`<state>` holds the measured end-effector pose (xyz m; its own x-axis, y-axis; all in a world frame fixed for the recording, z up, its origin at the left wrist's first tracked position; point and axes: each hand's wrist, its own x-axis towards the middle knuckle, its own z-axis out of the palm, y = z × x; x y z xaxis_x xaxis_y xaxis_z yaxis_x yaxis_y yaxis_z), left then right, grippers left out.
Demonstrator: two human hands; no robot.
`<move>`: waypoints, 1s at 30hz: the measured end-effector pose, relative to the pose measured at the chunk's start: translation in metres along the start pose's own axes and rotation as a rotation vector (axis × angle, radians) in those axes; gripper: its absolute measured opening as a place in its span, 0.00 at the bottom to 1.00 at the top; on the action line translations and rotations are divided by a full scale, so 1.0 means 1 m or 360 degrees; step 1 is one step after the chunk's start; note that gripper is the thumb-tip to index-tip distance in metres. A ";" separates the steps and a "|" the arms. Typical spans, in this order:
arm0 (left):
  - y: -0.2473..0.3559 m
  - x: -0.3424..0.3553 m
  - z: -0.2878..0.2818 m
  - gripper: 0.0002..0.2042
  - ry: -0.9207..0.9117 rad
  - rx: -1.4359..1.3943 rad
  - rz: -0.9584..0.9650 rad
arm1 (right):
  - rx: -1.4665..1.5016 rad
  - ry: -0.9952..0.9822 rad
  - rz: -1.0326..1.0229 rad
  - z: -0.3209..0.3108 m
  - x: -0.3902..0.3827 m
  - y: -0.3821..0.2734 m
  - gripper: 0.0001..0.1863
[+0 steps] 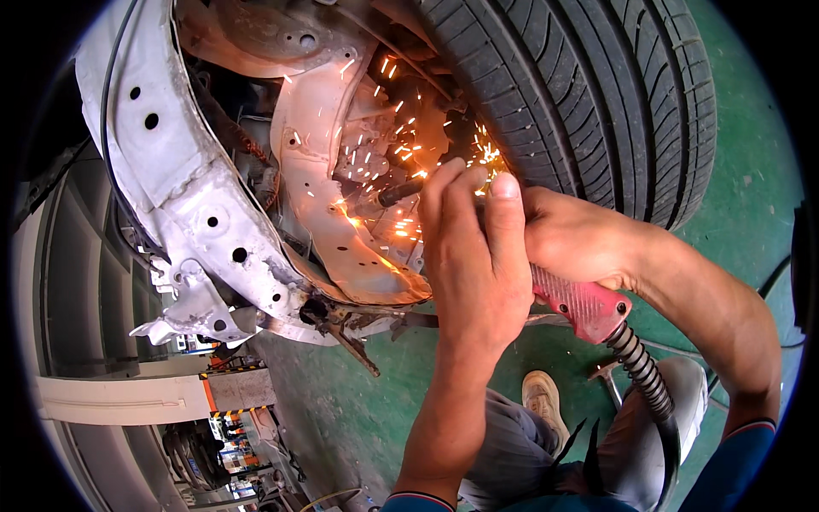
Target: The person works on the front wheel well of a white car, using a hammer and metal rod to pry and bend the metal frame. They then use a welding torch to cut or weld a section of the wheel arch, followed by more hammering to shape the metal.
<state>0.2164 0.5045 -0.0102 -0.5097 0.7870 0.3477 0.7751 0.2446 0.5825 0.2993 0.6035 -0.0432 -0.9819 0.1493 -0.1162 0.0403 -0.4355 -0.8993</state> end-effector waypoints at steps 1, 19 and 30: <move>0.001 0.000 -0.001 0.23 -0.0032 -0.0056 0.0001 | -0.0018 0.0011 0.0019 -0.001 -0.002 -0.002 0.14; -0.001 0.001 -0.001 0.23 -0.0068 -0.0004 -0.0040 | 0.0051 0.0007 0.0049 0.000 -0.001 -0.003 0.16; -0.004 0.003 -0.002 0.21 -0.0050 0.0003 -0.0037 | -0.0029 -0.0010 0.0092 0.000 0.005 -0.001 0.16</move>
<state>0.2111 0.5052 -0.0098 -0.5158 0.7984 0.3107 0.7638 0.2642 0.5889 0.2941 0.6053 -0.0428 -0.9790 0.1184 -0.1658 0.1005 -0.4270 -0.8987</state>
